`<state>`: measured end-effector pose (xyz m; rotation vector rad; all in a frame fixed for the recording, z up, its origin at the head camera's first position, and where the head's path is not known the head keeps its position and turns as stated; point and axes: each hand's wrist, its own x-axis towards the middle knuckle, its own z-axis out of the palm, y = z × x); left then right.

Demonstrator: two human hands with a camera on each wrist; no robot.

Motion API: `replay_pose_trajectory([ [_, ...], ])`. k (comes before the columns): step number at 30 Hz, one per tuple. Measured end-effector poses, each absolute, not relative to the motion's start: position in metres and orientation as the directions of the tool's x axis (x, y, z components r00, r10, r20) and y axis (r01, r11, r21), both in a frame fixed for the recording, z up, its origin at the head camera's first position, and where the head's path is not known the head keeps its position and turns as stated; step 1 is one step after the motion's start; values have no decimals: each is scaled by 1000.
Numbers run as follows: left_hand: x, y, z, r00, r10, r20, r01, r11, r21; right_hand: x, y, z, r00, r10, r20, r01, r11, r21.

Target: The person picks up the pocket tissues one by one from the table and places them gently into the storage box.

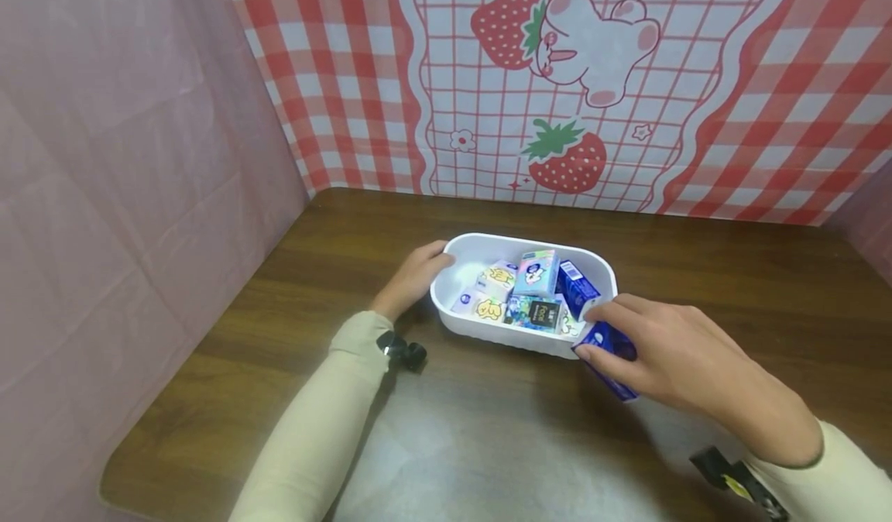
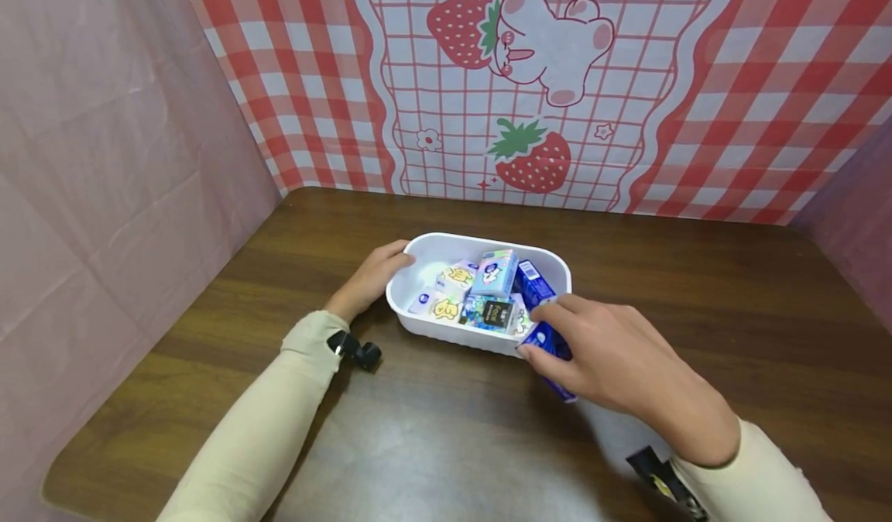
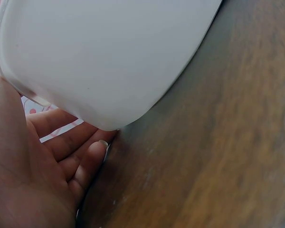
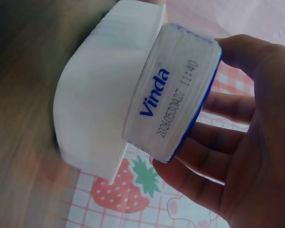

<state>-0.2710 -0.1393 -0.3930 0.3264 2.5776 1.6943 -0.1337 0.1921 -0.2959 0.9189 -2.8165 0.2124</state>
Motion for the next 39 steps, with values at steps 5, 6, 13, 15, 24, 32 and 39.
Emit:
replay_pose_trajectory([
  [5,-272,-139,-394,-979,193,67,138,381,914,-135,189,-293,-798,-566,205,-591,802,-85],
  [6,-271,-139,-394,-979,192,65,135,381,915,-136,189,-293,-801,-563,202,-587,805,-86],
  [13,-271,-139,-392,-980,191,61,132,385,913,-138,186,-289,-821,-537,194,-562,821,-103],
  [15,-271,-140,-392,-979,191,68,139,384,913,-138,185,-287,-826,-529,196,-554,825,-106],
  [24,-271,-140,-393,-980,194,56,127,381,916,-142,181,-285,-843,-506,185,-531,839,-123],
  [32,-271,-139,-392,-980,192,42,113,378,919,-145,176,-285,-833,-511,213,-539,836,-104],
  [39,-271,-138,-391,-982,183,44,114,394,912,-148,170,-283,-827,-518,217,-550,826,-123],
])
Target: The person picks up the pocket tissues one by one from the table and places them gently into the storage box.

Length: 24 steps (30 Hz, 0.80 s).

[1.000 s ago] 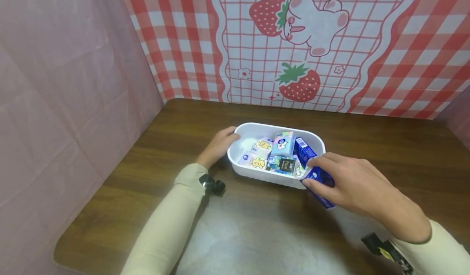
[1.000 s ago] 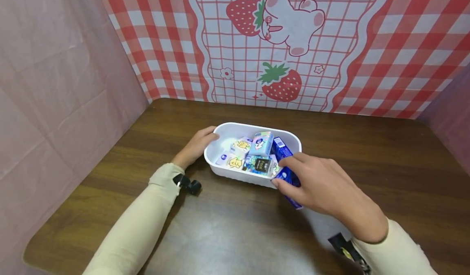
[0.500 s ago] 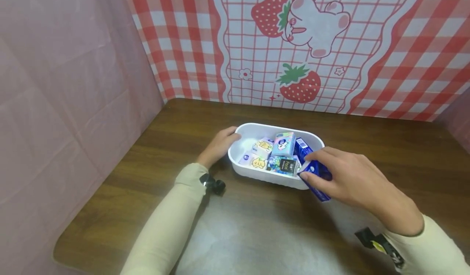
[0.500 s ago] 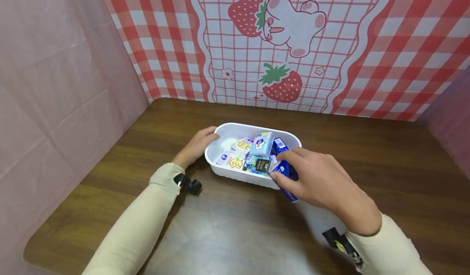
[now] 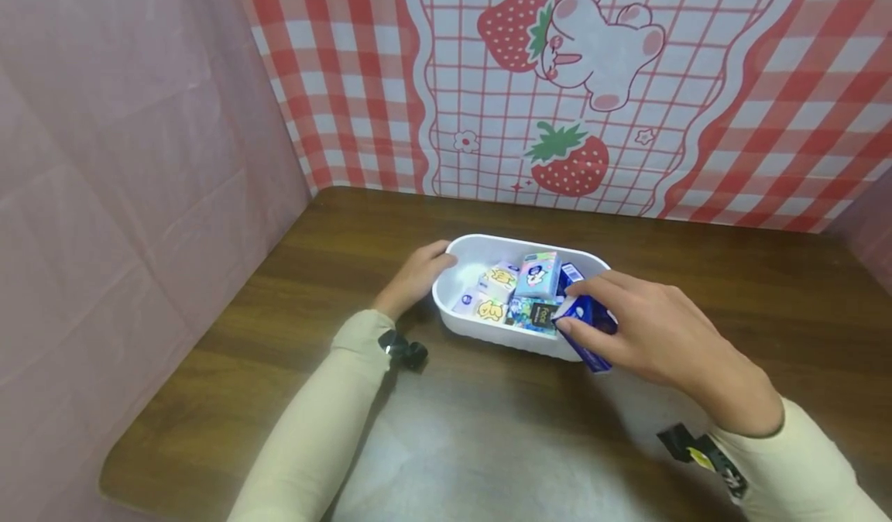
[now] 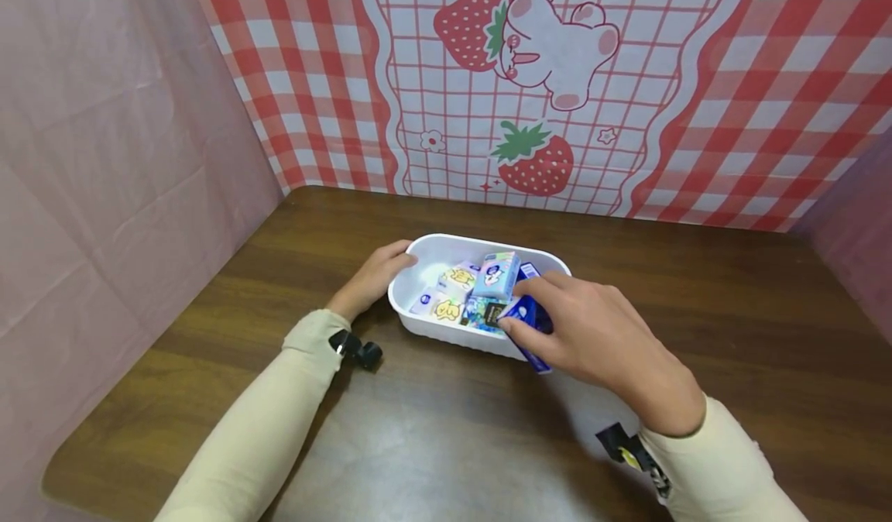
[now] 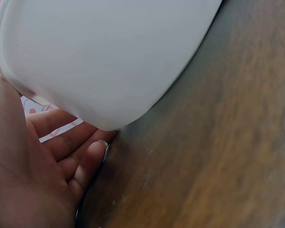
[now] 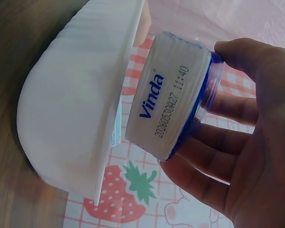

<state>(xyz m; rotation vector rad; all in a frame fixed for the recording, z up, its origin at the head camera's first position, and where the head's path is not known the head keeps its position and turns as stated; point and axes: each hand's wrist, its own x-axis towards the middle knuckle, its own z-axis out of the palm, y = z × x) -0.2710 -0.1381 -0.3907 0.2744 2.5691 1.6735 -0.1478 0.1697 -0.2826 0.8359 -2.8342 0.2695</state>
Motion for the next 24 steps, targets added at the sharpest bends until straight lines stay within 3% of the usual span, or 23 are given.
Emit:
replay_pose_trajectory([
  [24,-270,-139,-392,-982,188,36,108,385,917,-158,158,-286,-787,-548,282,-596,795,-117],
])
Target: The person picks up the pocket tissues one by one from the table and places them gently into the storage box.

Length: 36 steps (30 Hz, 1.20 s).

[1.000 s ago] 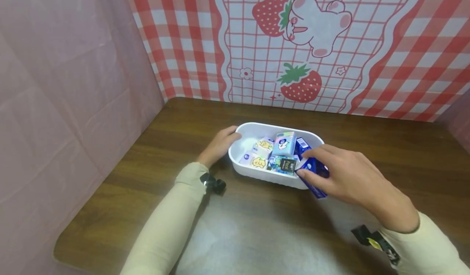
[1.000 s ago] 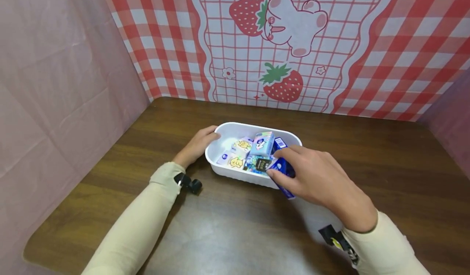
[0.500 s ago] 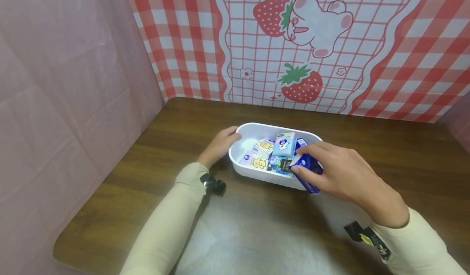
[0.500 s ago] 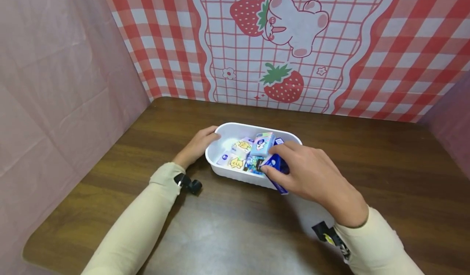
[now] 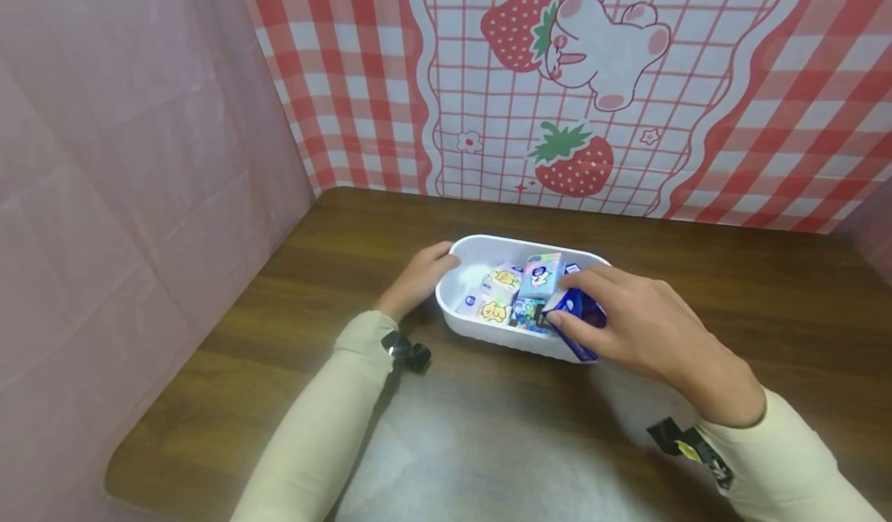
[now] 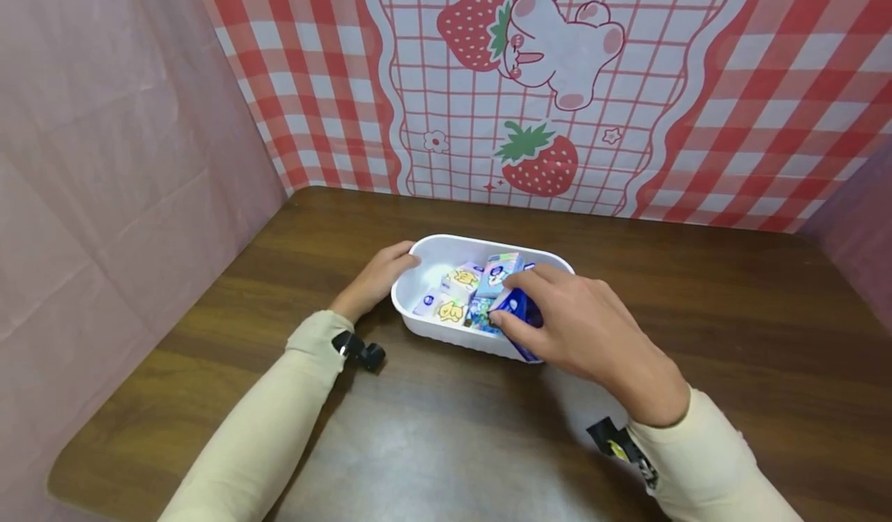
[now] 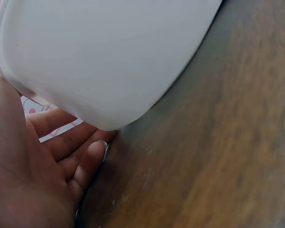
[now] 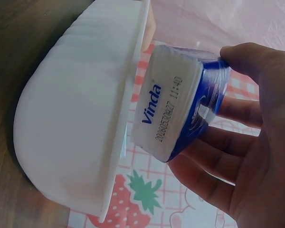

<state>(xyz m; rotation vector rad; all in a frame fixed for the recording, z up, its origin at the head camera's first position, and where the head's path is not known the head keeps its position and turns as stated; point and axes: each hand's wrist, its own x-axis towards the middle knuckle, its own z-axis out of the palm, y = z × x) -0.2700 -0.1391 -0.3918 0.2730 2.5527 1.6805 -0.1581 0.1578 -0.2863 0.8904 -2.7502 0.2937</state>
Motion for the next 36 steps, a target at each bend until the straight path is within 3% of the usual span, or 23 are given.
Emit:
replay_pose_trajectory([
  [13,-270,-140,-392,-982,187,39,110,384,917,-164,151,-288,-772,-542,332,-608,782,-137],
  [27,-270,-141,-393,-982,185,36,108,395,912,-170,145,-292,-806,-478,348,-562,803,-199],
  [36,-272,-139,-392,-981,189,33,107,399,911,-173,141,-295,-782,-457,423,-572,796,-198],
])
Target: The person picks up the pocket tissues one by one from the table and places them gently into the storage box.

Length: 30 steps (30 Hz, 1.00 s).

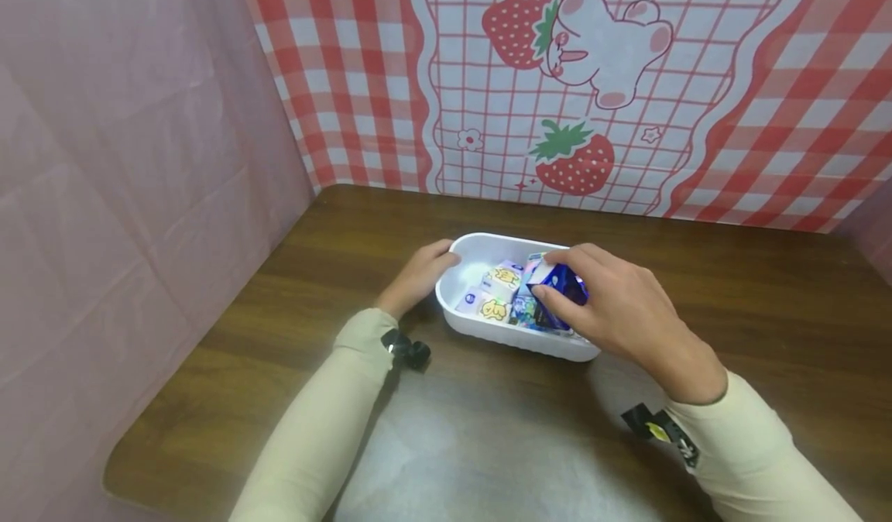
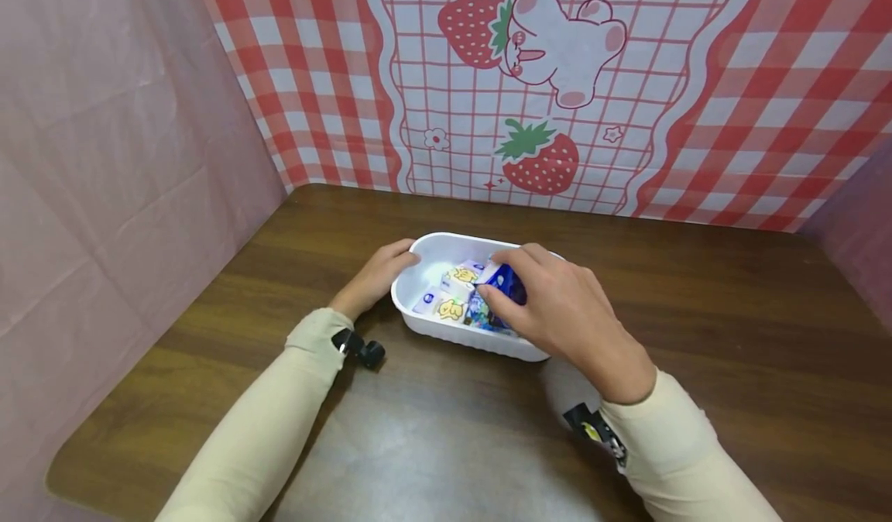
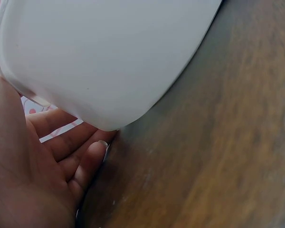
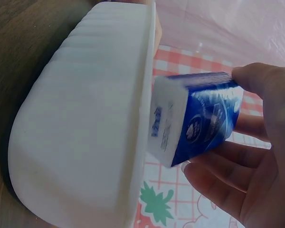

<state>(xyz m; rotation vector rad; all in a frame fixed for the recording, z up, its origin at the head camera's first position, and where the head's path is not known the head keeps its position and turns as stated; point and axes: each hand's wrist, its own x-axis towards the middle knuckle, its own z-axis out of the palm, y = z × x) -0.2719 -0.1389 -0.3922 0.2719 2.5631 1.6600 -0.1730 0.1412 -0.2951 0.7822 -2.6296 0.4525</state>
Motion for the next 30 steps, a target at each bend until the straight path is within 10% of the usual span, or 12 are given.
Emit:
replay_pose_trajectory([
  [30,-272,-139,-393,-980,184,81,150,401,904,-186,120,-305,-774,-484,410,-598,770,-220],
])
